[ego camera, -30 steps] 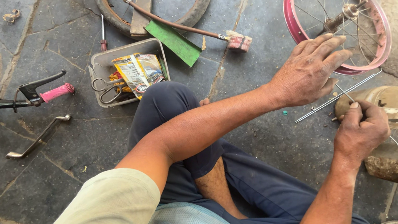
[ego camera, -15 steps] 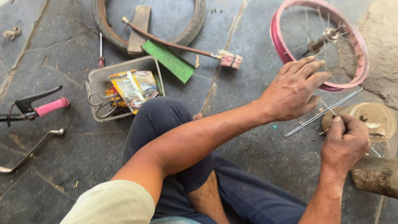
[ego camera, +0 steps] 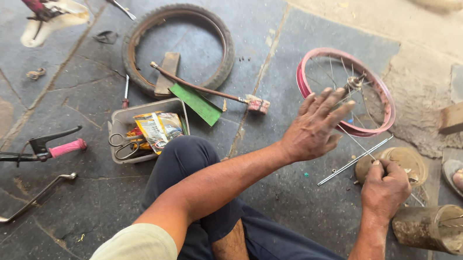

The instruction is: The person sits on the floor of a bicycle repair shop and laces a small pink bicycle wheel, threading spokes through the hub and rim and tightening them by hand. They handle the wheel rim, hub, and loose spokes from a container, turning the wheel as they work.

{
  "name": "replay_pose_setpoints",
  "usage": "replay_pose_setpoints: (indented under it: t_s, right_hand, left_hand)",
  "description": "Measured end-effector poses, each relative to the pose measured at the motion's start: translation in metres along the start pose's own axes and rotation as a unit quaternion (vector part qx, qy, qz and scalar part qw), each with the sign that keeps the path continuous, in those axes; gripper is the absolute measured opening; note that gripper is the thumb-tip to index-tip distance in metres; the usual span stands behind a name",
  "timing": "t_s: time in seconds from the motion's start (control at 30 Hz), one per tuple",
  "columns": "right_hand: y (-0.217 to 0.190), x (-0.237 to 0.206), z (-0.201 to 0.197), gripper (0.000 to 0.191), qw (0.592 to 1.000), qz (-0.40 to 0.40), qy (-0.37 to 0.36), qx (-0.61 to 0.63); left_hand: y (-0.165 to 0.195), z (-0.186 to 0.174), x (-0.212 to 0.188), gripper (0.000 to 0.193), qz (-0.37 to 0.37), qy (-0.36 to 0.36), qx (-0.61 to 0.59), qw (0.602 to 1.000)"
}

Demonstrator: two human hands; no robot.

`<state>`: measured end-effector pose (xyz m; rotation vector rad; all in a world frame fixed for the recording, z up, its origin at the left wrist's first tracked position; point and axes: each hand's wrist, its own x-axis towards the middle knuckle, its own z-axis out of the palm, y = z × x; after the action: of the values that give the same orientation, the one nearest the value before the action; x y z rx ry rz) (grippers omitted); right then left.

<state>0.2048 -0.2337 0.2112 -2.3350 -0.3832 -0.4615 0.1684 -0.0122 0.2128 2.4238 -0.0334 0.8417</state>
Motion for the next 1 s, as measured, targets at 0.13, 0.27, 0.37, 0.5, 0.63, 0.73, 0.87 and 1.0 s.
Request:
replay_pose_setpoints:
  t_s: [0.13,0.27,0.37,0.5,0.63,0.73,0.87,1.0]
  right_hand:
    - [0.033,-0.004,0.002,0.026,0.999,0.014,-0.034,-0.025]
    - [0.053,-0.007,0.014,0.031,0.995,0.009,-0.086,-0.057]
    - [0.061,-0.006,0.020,0.031,0.994,0.045,-0.089,-0.035]
    - [0.068,-0.006,0.020,0.030,0.987,0.123,-0.103,0.020]
    - [0.070,-0.007,0.018,0.028,0.981,0.152,-0.115,0.028]
    - [0.070,-0.007,0.016,0.028,0.980,0.156,-0.114,0.040]
    - [0.070,-0.007,0.012,0.028,0.979,0.163,-0.110,0.053]
    - [0.064,-0.008,0.004,0.027,0.982,0.149,-0.100,0.048]
  left_hand:
    - [-0.016,-0.002,-0.010,0.100,-0.015,0.012,0.064,0.998]
    - [-0.033,-0.024,-0.027,0.103,-0.090,-0.041,0.111,0.989]
    - [-0.033,-0.042,-0.041,0.104,-0.146,-0.079,0.154,0.974]
    - [-0.018,-0.058,-0.052,0.102,-0.192,-0.114,0.151,0.963]
    - [0.002,-0.071,-0.062,0.096,-0.202,-0.138,0.120,0.962]
    - [0.028,-0.088,-0.077,0.088,-0.162,-0.122,0.069,0.977]
    - [0.058,-0.133,-0.108,0.076,-0.108,-0.137,0.024,0.984]
    - [0.062,-0.200,-0.153,0.063,-0.075,-0.041,0.020,0.996]
